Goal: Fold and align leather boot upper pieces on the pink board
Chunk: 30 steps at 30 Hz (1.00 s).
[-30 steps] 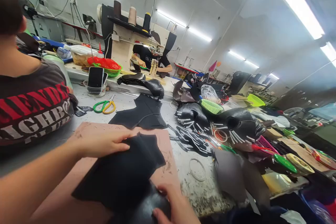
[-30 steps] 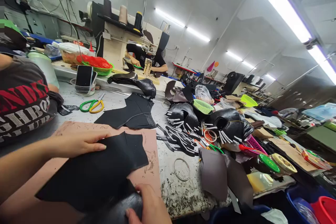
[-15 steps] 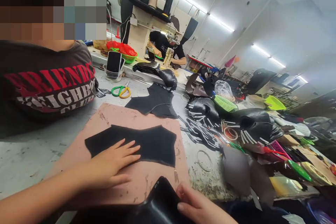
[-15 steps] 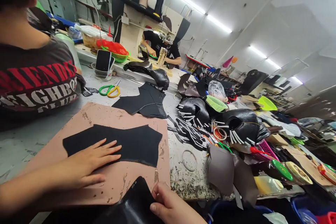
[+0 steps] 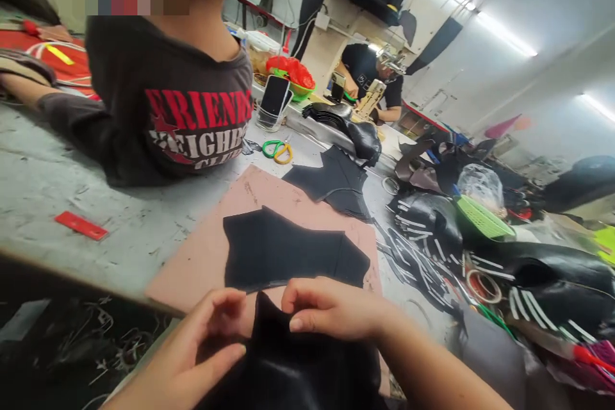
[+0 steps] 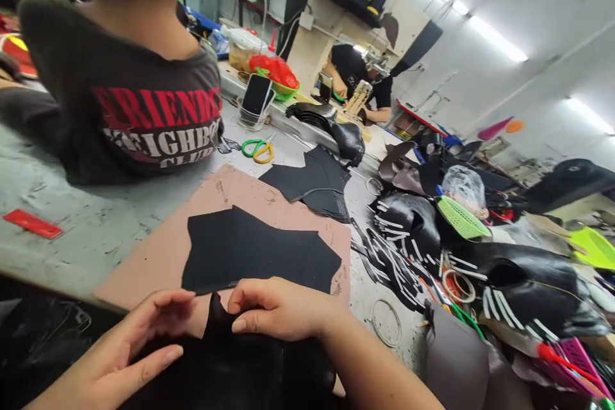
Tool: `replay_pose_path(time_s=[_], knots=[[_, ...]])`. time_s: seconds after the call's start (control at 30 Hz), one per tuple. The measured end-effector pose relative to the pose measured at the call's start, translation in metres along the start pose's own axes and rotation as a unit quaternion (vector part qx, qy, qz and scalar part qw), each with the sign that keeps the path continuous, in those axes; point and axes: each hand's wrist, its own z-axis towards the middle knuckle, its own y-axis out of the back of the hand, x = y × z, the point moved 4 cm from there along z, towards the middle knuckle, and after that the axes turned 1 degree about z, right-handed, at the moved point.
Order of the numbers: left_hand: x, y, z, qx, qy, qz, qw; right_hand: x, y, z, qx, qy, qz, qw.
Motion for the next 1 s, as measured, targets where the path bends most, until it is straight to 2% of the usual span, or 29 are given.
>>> replay_pose_path(time_s=[0.03, 0.1, 0.17, 0.23, 0.3, 0.33, 0.43, 0.53, 0.7, 0.9, 1.0], knots=[[-0.004, 0.004, -0.002, -0.026, 0.000, -0.006, 1.000, 0.005, -0.002, 0.004, 0.018, 0.024, 0.011, 0.999], [-0.013, 0.007, -0.002, -0.041, 0.007, -0.042, 0.998, 0.011, -0.005, 0.009, 0.041, 0.051, 0.041, 0.997], [-0.016, 0.005, 0.001, -0.024, 0.036, -0.103, 0.994, 0.011, -0.008, 0.013, 0.023, 0.019, 0.033, 0.999], [-0.009, 0.000, 0.002, -0.018, 0.087, -0.139, 0.986, 0.005, -0.010, 0.015, -0.026, -0.059, -0.058, 0.996], [0.003, -0.004, -0.001, -0.054, 0.127, -0.140, 0.981, 0.001, -0.013, 0.018, -0.058, -0.117, -0.176, 0.976], [0.008, -0.004, -0.003, -0.077, 0.129, -0.130, 0.980, 0.000, -0.015, 0.019, -0.063, -0.122, -0.223, 0.965], [0.011, 0.000, -0.010, -0.144, 0.056, -0.039, 0.987, 0.003, -0.018, 0.026, -0.084, -0.086, -0.300, 0.946], [0.002, 0.006, -0.013, -0.156, -0.031, 0.118, 0.980, 0.001, -0.015, 0.033, -0.087, -0.065, -0.328, 0.939], [-0.009, 0.009, -0.018, -0.215, -0.152, 0.256, 0.930, -0.006, -0.011, 0.043, -0.064, -0.040, -0.322, 0.944], [-0.020, 0.002, -0.023, -0.205, -0.236, 0.356, 0.880, -0.010, -0.012, 0.044, -0.053, -0.032, -0.306, 0.950], [-0.022, 0.001, -0.021, -0.205, -0.247, 0.396, 0.860, -0.012, -0.011, 0.044, -0.055, -0.034, -0.301, 0.952]])
